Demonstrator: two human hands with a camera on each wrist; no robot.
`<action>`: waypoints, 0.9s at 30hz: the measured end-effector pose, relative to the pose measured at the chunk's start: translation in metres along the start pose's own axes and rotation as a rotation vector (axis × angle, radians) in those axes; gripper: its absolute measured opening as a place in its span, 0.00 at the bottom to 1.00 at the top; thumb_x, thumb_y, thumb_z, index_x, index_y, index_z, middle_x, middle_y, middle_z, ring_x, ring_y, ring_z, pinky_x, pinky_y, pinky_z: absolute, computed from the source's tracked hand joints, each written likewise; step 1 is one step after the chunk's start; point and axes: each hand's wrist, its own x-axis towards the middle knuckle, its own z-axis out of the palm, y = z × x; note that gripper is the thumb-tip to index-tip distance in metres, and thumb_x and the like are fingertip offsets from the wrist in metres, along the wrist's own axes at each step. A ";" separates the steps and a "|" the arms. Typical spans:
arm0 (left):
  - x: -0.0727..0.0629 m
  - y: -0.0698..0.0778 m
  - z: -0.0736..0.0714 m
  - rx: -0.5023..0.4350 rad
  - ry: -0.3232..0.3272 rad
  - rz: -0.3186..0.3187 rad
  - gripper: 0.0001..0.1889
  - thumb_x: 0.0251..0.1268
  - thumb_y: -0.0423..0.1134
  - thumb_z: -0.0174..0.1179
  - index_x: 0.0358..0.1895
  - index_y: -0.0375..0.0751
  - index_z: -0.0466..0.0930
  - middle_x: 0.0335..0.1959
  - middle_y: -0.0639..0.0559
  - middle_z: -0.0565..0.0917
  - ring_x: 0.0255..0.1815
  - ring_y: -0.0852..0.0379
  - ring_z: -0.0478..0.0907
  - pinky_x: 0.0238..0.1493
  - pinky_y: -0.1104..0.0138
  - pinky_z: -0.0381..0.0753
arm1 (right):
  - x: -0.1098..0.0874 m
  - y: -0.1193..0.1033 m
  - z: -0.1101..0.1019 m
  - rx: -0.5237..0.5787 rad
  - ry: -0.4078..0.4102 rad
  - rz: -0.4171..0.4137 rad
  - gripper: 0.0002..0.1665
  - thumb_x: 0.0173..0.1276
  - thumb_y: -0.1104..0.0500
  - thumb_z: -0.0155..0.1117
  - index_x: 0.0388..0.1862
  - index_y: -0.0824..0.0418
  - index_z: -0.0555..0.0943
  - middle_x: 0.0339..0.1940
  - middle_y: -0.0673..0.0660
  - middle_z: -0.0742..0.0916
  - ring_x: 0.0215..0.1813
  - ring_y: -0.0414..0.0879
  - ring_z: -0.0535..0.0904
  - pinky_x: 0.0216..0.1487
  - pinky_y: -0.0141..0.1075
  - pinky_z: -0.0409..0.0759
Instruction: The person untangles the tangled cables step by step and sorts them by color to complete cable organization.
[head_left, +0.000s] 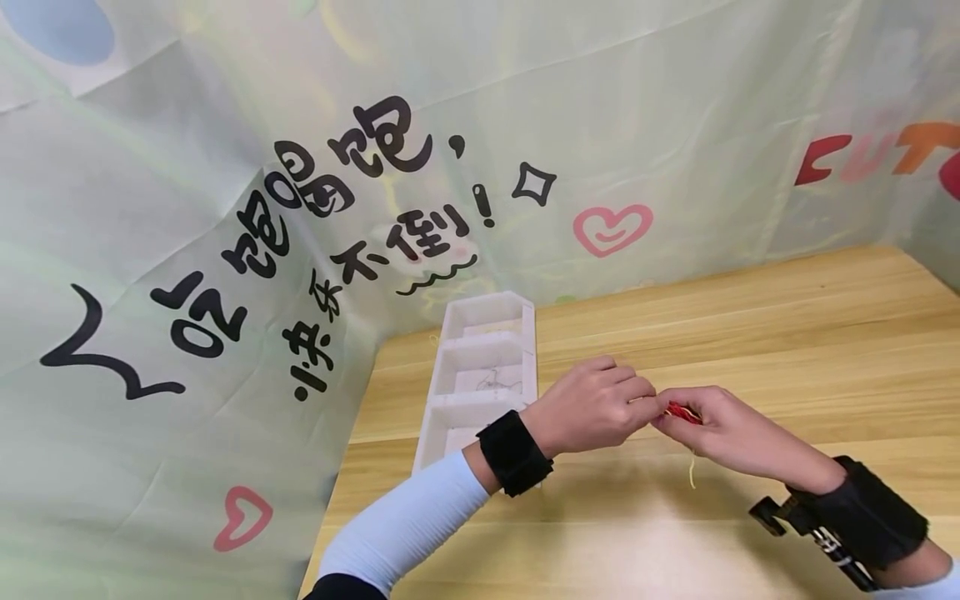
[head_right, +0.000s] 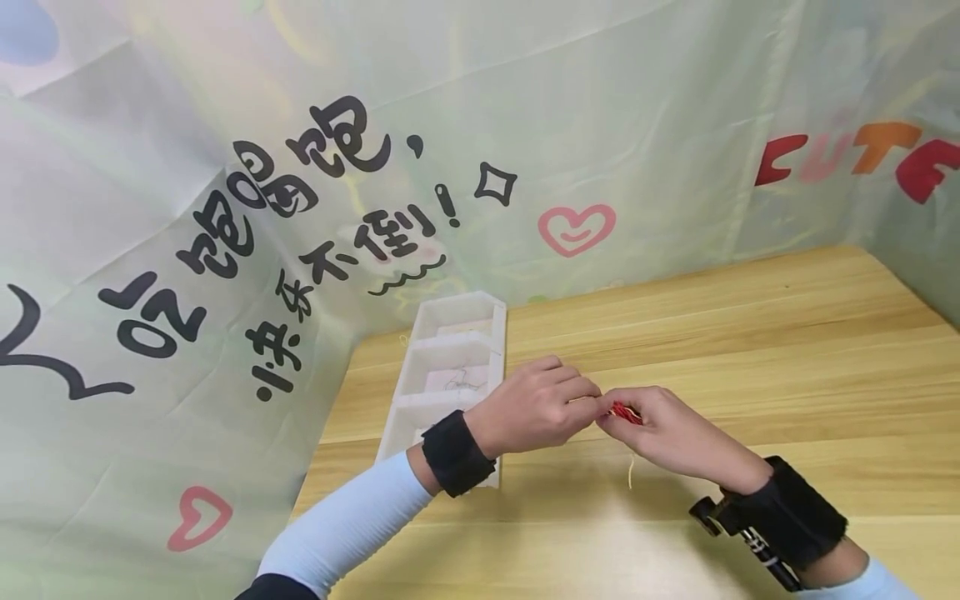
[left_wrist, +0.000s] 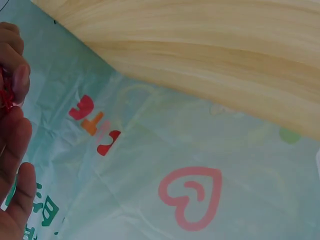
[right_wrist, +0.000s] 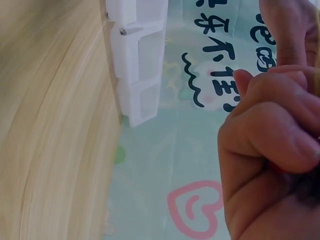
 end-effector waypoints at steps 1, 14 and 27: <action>0.000 0.000 0.000 0.025 -0.004 0.011 0.18 0.82 0.41 0.46 0.38 0.54 0.87 0.32 0.65 0.85 0.33 0.67 0.81 0.35 0.74 0.72 | 0.000 0.000 0.001 0.000 0.003 0.003 0.06 0.77 0.61 0.60 0.45 0.51 0.84 0.19 0.40 0.67 0.19 0.32 0.59 0.19 0.32 0.59; -0.015 -0.003 0.001 0.107 -0.049 -0.200 0.13 0.57 0.26 0.42 0.28 0.50 0.70 0.16 0.60 0.60 0.14 0.65 0.56 0.16 0.72 0.53 | 0.004 -0.010 0.007 -0.143 0.065 0.093 0.16 0.79 0.58 0.57 0.26 0.52 0.76 0.15 0.40 0.63 0.16 0.33 0.55 0.19 0.30 0.57; -0.009 0.012 0.005 -0.010 -0.206 -0.272 0.14 0.78 0.46 0.47 0.34 0.48 0.78 0.21 0.59 0.73 0.19 0.64 0.70 0.18 0.73 0.69 | -0.001 -0.006 0.007 -0.122 0.098 0.096 0.22 0.82 0.54 0.54 0.22 0.51 0.71 0.15 0.40 0.62 0.17 0.33 0.54 0.19 0.31 0.56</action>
